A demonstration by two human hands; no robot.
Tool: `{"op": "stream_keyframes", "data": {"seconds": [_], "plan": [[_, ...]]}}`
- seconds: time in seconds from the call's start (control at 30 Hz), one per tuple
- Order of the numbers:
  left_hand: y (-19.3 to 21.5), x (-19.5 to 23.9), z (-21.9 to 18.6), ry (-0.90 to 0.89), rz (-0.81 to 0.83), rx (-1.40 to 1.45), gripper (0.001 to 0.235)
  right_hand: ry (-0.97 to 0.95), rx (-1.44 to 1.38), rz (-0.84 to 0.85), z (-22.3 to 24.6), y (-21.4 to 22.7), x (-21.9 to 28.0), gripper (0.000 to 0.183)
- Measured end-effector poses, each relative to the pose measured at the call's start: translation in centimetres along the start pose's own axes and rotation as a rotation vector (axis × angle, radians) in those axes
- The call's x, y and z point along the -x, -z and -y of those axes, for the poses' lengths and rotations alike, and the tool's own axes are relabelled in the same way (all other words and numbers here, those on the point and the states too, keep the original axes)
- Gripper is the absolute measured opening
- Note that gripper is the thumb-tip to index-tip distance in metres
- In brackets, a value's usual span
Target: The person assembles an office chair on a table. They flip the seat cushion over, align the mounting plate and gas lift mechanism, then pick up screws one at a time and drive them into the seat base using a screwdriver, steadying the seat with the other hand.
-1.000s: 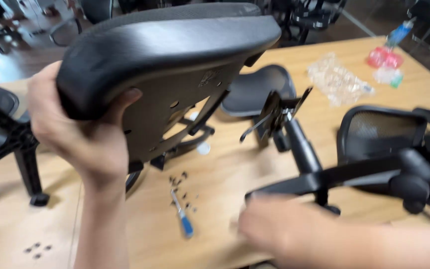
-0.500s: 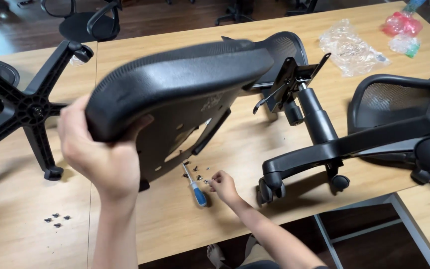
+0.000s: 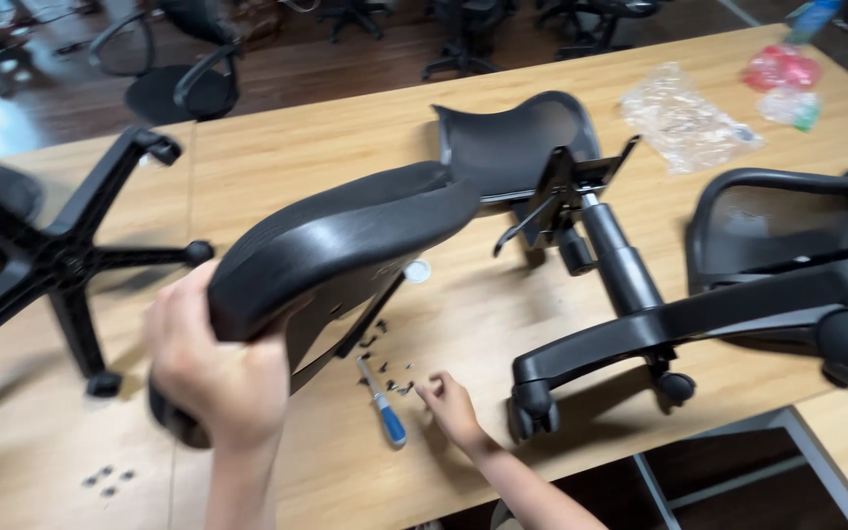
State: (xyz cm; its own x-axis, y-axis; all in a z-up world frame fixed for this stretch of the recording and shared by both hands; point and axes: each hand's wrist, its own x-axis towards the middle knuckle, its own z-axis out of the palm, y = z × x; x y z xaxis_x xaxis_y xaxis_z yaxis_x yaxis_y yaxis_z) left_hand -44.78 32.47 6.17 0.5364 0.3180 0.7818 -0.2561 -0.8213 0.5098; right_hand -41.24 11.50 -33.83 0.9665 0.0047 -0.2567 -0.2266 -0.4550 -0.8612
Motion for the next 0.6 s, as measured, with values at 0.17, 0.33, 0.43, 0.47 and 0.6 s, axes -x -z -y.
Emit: {"op": "stream_keyframes", "data": {"seconds": [0.17, 0.33, 0.43, 0.47, 0.6], "plan": [[-0.2, 0.7, 1.3, -0.115, -0.005, -0.067, 0.026, -0.092, -0.512, -0.378, -0.4, 10.9, 8.0, 0.029], [-0.8, 0.4, 0.6, -0.141, -0.007, -0.135, 0.032, -0.053, -0.255, -0.597, -9.7, 18.2, 4.1, 0.035], [-1.6, 0.5, 0.2, -0.146, 0.016, -0.187, 0.036, 0.101, -0.244, -0.591, -6.7, 19.1, 2.4, 0.037], [-2.0, 0.4, 0.0, -0.148, 0.016, -0.216, 0.040, 0.029, -0.251, -0.577, -4.9, 19.1, 1.8, 0.038], [-3.4, -1.8, -5.4, -0.111, 0.080, -0.271, 0.035, 0.095, -0.341, -0.583, -7.6, 18.3, -0.1, 0.026]]}}
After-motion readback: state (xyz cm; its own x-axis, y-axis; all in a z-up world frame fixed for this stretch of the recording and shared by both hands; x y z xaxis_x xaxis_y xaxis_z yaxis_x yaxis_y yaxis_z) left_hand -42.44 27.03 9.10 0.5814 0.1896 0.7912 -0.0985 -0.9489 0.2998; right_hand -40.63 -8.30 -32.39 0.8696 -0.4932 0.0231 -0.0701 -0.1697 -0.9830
